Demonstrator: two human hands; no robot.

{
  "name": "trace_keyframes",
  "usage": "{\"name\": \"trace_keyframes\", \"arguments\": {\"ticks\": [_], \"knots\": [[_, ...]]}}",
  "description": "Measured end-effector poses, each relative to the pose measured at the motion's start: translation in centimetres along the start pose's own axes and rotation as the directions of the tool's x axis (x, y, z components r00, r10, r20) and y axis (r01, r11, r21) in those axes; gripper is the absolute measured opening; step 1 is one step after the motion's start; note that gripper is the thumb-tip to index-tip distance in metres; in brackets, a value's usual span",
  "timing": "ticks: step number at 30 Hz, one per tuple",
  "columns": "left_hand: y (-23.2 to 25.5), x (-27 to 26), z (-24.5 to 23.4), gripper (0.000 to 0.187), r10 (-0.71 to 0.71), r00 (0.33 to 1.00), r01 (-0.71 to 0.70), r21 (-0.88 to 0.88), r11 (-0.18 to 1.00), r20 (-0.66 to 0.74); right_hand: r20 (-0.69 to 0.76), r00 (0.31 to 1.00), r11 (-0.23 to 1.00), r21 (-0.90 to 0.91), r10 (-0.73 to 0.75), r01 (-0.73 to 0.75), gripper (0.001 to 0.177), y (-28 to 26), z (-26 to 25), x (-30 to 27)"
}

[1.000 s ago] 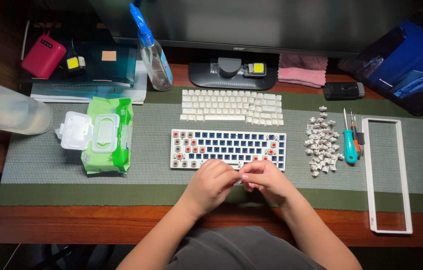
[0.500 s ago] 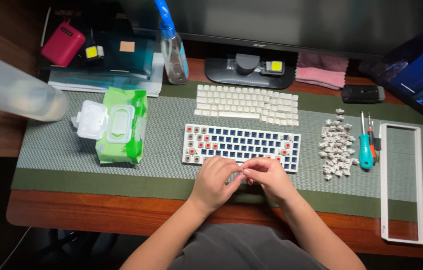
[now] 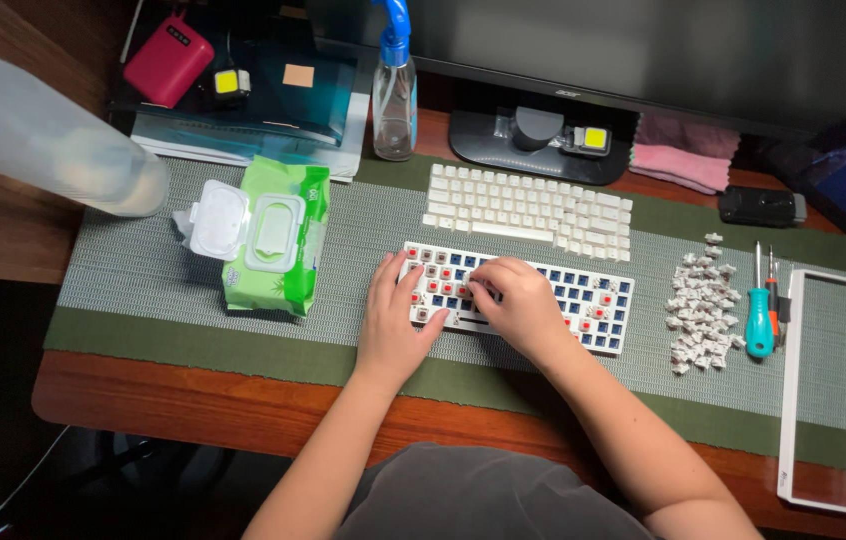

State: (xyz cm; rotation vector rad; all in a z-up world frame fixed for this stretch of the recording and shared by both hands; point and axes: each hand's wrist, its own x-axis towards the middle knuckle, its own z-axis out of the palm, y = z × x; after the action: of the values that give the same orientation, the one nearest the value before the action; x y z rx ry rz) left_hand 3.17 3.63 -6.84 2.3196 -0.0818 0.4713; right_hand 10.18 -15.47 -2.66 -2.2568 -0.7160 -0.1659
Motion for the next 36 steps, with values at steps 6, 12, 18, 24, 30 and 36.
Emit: {"name": "trace_keyframes", "arguments": {"ticks": [6, 12, 18, 24, 30, 36], "knots": [[-0.3, -0.2, 0.5, 0.078, -0.058, 0.996, 0.062, -0.069, 0.996, 0.067, 0.105, 0.992, 0.982, -0.171, -0.065, 0.082, 0.011, -0.8, 0.3, 1.7], [-0.2, -0.1, 0.2, 0.076, -0.048, 0.996, 0.054, -0.073, 0.996, 0.071, 0.148, 0.986, 0.965, -0.238, -0.073, 0.107, 0.009, -0.7, 0.8, 1.9], [-0.2, 0.0, 0.2, 0.077, -0.037, 0.997, 0.043, -0.092, 0.995, 0.067, 0.236, 0.972, 0.954, -0.295, 0.012, 0.060, 0.009, -0.8, 1.2, 2.5], [-0.4, -0.1, 0.4, 0.076, -0.029, 0.997, 0.034, -0.073, 0.997, 0.067, 0.274, 0.961, 0.935, -0.347, 0.031, 0.068, 0.008, -1.0, 1.6, 3.1], [-0.3, -0.2, 0.6, 0.075, -0.038, 0.997, 0.042, -0.066, 0.997, 0.066, 0.203, 0.979, 0.963, -0.261, -0.011, 0.065, 0.005, -0.6, 1.1, 2.4], [1.0, -0.4, 0.4, 0.070, 0.109, 0.994, -0.109, 0.031, 0.994, 0.009, -0.100, 0.995, 0.989, -0.146, -0.023, 0.008, 0.014, 0.8, -1.5, -3.2]]}}
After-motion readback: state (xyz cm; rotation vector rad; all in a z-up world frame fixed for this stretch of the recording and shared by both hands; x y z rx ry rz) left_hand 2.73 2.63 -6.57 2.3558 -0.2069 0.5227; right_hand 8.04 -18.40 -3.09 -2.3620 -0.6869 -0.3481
